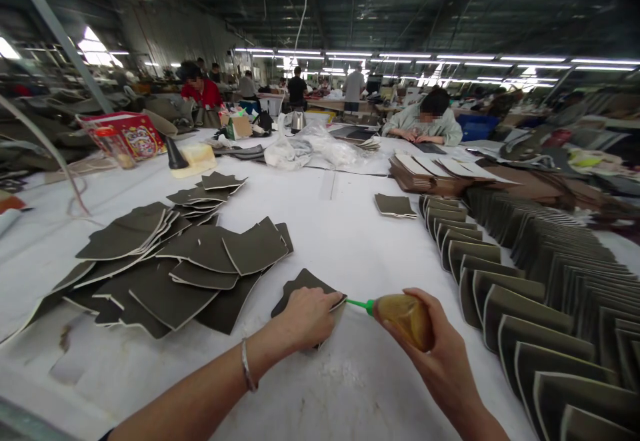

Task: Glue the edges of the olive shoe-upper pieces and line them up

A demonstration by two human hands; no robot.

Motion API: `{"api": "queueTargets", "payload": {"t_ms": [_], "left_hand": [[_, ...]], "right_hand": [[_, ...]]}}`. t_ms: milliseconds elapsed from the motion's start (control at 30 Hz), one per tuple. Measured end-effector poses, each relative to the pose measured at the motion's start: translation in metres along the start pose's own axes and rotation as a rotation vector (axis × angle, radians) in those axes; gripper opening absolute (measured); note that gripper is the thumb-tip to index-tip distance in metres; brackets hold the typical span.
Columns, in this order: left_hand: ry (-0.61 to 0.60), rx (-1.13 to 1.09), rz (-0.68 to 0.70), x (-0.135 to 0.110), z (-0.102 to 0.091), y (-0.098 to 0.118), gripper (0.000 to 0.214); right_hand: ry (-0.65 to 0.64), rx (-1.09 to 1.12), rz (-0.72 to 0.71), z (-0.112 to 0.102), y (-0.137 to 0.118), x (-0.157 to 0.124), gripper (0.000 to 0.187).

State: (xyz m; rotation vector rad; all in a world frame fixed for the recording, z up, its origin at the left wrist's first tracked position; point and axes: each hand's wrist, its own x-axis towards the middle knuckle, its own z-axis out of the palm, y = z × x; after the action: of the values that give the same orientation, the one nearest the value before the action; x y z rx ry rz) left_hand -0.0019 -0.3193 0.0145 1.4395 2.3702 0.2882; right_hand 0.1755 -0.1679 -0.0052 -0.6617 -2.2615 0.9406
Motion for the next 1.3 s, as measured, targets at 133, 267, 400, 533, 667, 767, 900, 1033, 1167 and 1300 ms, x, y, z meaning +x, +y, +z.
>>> {"api": "queueTargets", "payload": {"t_ms": [133,267,400,533,667,767,900,1033,1167,1300], "left_hand": [[-0.039,0.085,0.014,0.000,0.000,-0.001,0.058],[-0.020,0.082,0.024,0.000,0.007,-0.004,0.056],[0.004,0.072,0.008,-0.002,0.014,-0.005,0.055],[0.004,0.069,-0.006,-0.005,0.015,-0.003,0.053],[0.003,0.073,-0.023,-0.006,0.013,0.000,0.052],[0.001,0.078,-0.033,-0.007,0.013,0.002,0.051],[0.003,0.075,-0.047,-0.010,0.014,0.003,0.050],[0.018,0.069,-0.051,-0.013,0.015,0.002,0.049],[0.006,0.055,-0.052,-0.015,0.013,0.002,0.048],[-0.017,0.038,-0.061,-0.018,0.011,0.003,0.050]], "right_hand": [[-0.026,-0.013,-0.004,0.000,0.002,-0.001,0.050],[-0.049,0.022,0.049,-0.002,0.004,-0.002,0.049],[0.000,0.060,0.092,-0.002,0.005,0.000,0.049],[-0.028,0.090,0.126,-0.002,0.008,-0.003,0.049],[-0.068,0.153,0.164,-0.003,0.012,-0.003,0.049],[-0.026,0.147,0.159,-0.004,0.016,0.001,0.050],[-0.046,0.166,0.171,-0.003,0.016,-0.001,0.049],[-0.153,0.283,0.207,-0.003,0.012,-0.006,0.045],[-0.127,0.277,0.211,-0.003,0.014,-0.004,0.045],[-0.161,0.302,0.220,-0.002,0.014,-0.010,0.044]]}}
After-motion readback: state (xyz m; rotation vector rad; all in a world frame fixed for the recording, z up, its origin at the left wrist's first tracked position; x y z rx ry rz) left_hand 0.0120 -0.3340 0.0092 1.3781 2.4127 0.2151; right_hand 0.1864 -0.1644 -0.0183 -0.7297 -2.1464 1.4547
